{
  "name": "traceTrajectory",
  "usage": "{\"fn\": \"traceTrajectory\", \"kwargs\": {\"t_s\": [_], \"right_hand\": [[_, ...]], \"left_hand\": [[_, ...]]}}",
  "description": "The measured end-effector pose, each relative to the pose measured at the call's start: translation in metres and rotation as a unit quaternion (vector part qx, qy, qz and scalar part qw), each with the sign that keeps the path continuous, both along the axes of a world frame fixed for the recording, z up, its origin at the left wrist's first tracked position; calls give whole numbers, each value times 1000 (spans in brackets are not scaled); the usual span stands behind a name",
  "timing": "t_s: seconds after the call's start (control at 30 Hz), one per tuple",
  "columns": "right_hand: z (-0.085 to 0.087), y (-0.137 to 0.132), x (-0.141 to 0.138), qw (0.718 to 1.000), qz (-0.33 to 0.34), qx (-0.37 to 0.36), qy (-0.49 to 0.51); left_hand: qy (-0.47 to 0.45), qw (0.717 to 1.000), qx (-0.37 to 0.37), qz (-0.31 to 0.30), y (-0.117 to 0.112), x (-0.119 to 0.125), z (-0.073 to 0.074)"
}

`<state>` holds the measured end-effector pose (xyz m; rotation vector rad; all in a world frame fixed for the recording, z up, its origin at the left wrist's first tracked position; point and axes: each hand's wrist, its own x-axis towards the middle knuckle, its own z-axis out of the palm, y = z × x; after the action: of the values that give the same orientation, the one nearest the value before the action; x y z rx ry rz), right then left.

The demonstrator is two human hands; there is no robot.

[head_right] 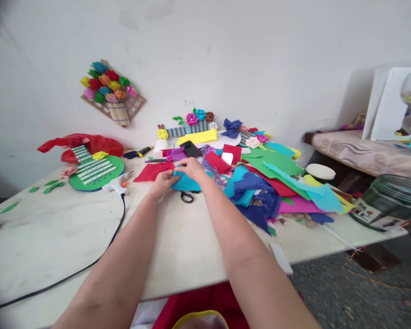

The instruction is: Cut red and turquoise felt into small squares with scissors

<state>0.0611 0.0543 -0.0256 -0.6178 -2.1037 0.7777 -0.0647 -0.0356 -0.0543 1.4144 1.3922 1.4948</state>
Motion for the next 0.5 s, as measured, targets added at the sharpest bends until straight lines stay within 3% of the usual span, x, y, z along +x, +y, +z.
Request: {"fn": "traceTrajectory", "kwargs": {"t_s": [0.2, 0.5], "right_hand": [[5, -4, 2, 999, 14, 6, 32], [9, -3, 5, 998, 30, -28, 55]], "left_hand": [[12, 1000, 9, 7, -2, -1, 0], [-25, 998, -59, -8, -5, -4, -3]]}}
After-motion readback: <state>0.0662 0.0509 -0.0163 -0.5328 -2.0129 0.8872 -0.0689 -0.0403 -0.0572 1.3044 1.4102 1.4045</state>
